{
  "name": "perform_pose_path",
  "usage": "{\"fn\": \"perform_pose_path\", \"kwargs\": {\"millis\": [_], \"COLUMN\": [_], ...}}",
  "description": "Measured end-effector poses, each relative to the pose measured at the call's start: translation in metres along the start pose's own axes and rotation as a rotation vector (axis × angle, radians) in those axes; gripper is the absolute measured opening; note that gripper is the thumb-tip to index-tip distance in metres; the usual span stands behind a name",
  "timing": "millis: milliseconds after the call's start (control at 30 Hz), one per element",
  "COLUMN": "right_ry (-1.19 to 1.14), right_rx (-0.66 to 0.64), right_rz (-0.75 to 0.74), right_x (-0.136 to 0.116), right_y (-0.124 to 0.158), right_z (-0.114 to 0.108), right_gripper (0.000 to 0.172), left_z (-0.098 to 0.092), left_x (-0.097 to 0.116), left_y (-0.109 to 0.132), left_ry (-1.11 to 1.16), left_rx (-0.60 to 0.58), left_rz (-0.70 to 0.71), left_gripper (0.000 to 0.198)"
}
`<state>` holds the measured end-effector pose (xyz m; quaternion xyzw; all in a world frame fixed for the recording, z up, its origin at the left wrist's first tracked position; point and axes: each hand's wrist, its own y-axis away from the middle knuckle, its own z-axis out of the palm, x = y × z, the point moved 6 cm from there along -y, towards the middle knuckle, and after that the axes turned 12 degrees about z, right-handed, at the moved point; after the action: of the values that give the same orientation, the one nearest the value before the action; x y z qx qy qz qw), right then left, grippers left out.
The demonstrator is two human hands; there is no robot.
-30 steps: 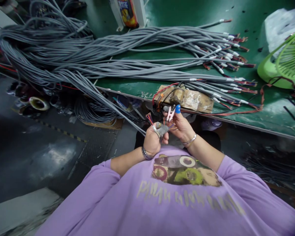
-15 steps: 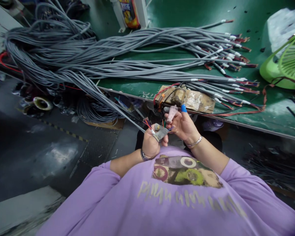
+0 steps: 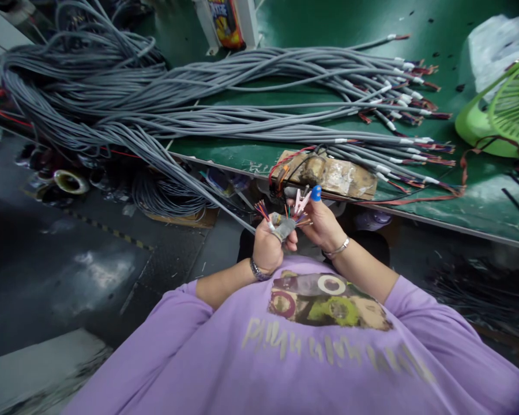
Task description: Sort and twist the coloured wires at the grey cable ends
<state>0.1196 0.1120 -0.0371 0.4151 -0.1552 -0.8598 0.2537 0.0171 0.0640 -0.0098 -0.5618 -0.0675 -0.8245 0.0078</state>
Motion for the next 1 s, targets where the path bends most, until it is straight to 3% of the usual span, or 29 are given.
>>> {"fn": "perform_pose_path", "kwargs": {"millis": [100, 267, 600, 867, 1000], "right_ry": [-0.13, -0.21, -0.266, 0.019, 0.196], "right_rx": [-0.042, -0.033, -0.069, -0.243, -0.163], "right_rz": [0.064, 0.028, 0.068, 0.153, 0.102], "right_x": [0.0, -0.001, 0.005, 0.006, 0.006], "right_y": [-0.002, -0.005, 0.002, 0.025, 0.03], "right_z": [0.005, 0.005, 0.008, 0.006, -0.001], "right_gripper": [0.053, 0.042, 0.054, 0.052, 0.04], "left_z": [-0.001, -0.006, -0.012, -0.02, -0.022], "left_x": [-0.002, -0.007, -0.007, -0.005, -0.009], "left_y": [-0.001, -0.001, 0.006, 0.009, 0.008], "left_ry": [-0.005, -0.029, -0.03, -0.069, -0.104], "left_rx": [0.001, -0.006, -0.014, -0.034, -0.055], "left_rz": [-0.009, -0.033, -0.027, 0.014, 0.012], "left_gripper": [0.037, 0.035, 0.035, 0.039, 0.037]}}
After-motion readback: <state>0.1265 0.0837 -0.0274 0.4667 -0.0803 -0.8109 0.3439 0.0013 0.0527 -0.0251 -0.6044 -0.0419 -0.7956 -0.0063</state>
